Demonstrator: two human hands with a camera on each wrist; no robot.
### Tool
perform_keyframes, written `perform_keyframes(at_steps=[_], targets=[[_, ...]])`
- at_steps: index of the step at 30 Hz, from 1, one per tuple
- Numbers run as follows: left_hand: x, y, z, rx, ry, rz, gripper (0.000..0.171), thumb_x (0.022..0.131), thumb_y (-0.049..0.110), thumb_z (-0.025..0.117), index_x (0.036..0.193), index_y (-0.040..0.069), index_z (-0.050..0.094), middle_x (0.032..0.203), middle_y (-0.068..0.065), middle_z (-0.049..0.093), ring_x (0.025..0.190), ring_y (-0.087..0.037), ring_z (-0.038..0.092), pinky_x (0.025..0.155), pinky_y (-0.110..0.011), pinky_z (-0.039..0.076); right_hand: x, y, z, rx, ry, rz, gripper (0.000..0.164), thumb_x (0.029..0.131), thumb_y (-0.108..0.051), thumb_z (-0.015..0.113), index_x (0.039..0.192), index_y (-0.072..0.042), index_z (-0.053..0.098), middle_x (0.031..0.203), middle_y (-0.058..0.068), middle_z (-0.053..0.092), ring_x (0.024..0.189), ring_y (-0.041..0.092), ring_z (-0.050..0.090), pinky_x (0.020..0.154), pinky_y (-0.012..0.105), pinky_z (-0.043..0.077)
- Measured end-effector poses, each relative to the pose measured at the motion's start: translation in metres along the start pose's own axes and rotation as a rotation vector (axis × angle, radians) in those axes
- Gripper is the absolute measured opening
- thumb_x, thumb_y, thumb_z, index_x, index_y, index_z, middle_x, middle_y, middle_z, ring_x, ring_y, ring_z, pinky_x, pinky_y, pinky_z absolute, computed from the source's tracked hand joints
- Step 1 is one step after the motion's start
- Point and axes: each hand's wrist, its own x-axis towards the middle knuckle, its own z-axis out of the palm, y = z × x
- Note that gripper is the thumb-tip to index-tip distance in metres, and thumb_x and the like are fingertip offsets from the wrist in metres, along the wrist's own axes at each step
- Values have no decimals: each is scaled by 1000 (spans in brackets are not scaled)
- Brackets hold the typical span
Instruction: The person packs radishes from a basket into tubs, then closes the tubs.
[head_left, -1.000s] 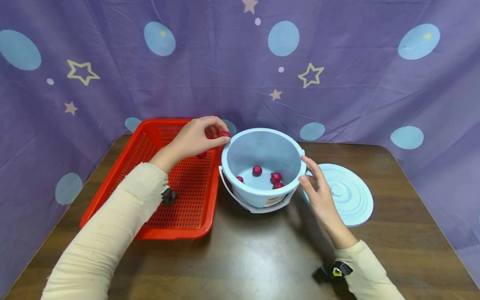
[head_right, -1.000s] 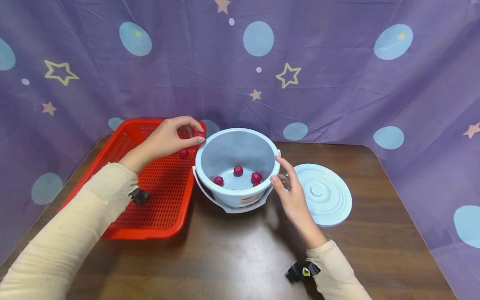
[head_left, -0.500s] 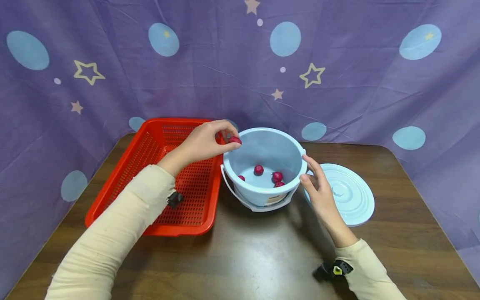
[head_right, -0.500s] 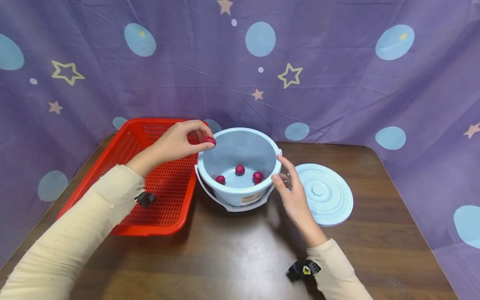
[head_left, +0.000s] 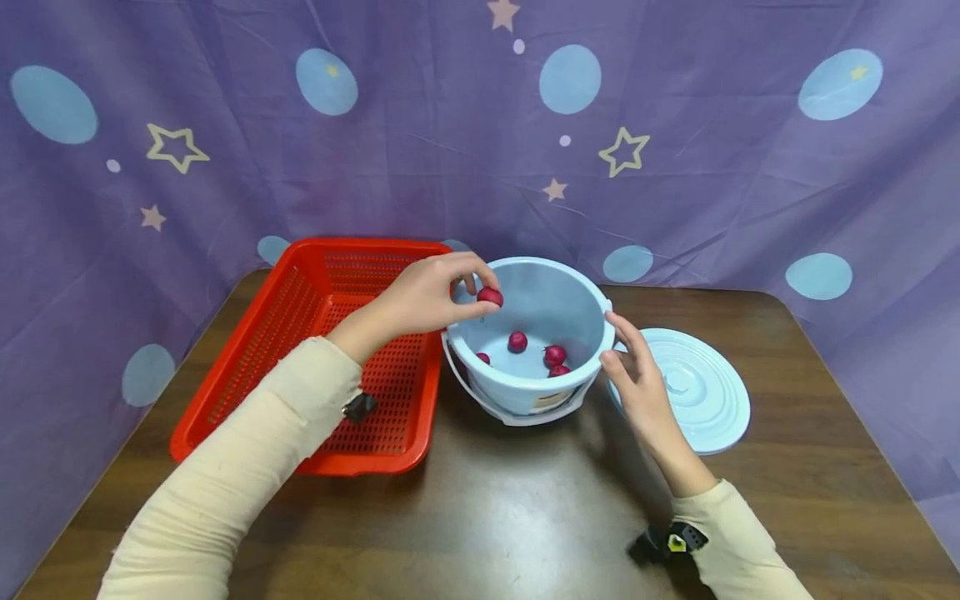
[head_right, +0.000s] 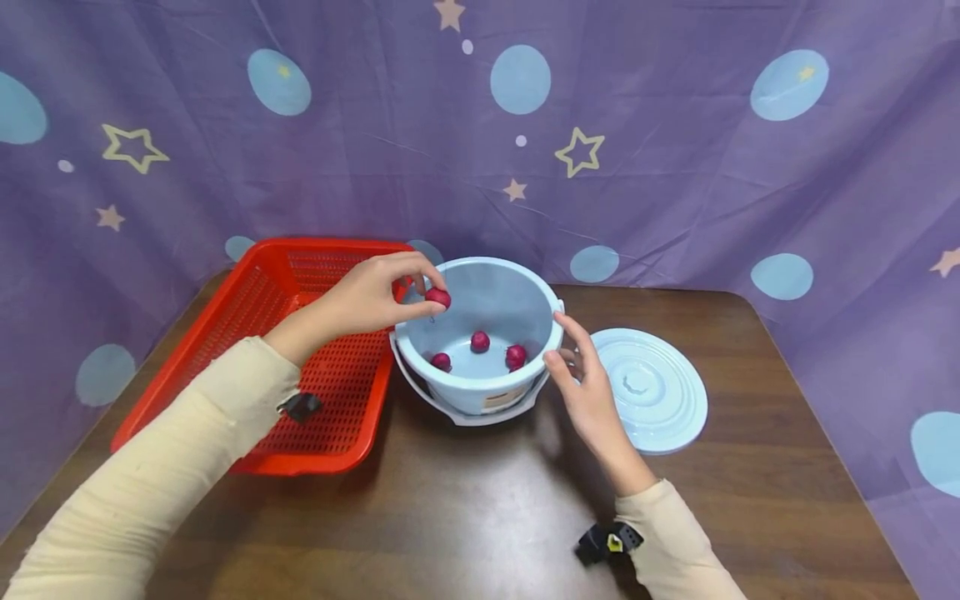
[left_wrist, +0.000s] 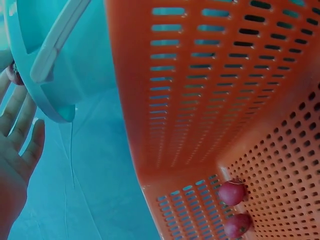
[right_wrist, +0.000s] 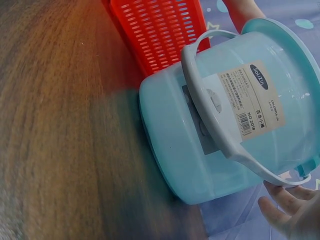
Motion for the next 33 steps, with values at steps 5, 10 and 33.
perform_keyframes(at_steps=[5, 10, 33], targets=[[0, 2, 2, 14, -57, -6, 22, 84, 34, 80, 102, 26, 71, 96, 12, 64, 89, -7, 56, 74, -31, 46, 0, 1, 1, 0, 0, -14, 50, 102, -8, 51, 151, -13, 39, 147, 15, 43, 108, 8, 58, 92, 17, 45], [-1, 2, 2, 35, -85, -23, 23, 84, 36, 80, 103, 27, 71, 95, 12, 64, 89, -8, 56, 74, -31, 46, 0, 1, 1, 1, 2, -16, 50, 102, -8, 51, 151, -12, 39, 146, 16, 44, 104, 9, 59, 90, 18, 45], [0, -6, 2, 22, 21, -41, 22, 85, 33, 79, 104, 24, 72, 100, 8, 67, 88, -9, 57, 73, -32, 46, 2, 0, -1, 12, -6, -7, 49, 103, -10, 50, 151, -13, 39, 148, 15, 43, 113, 9, 57, 93, 17, 45]])
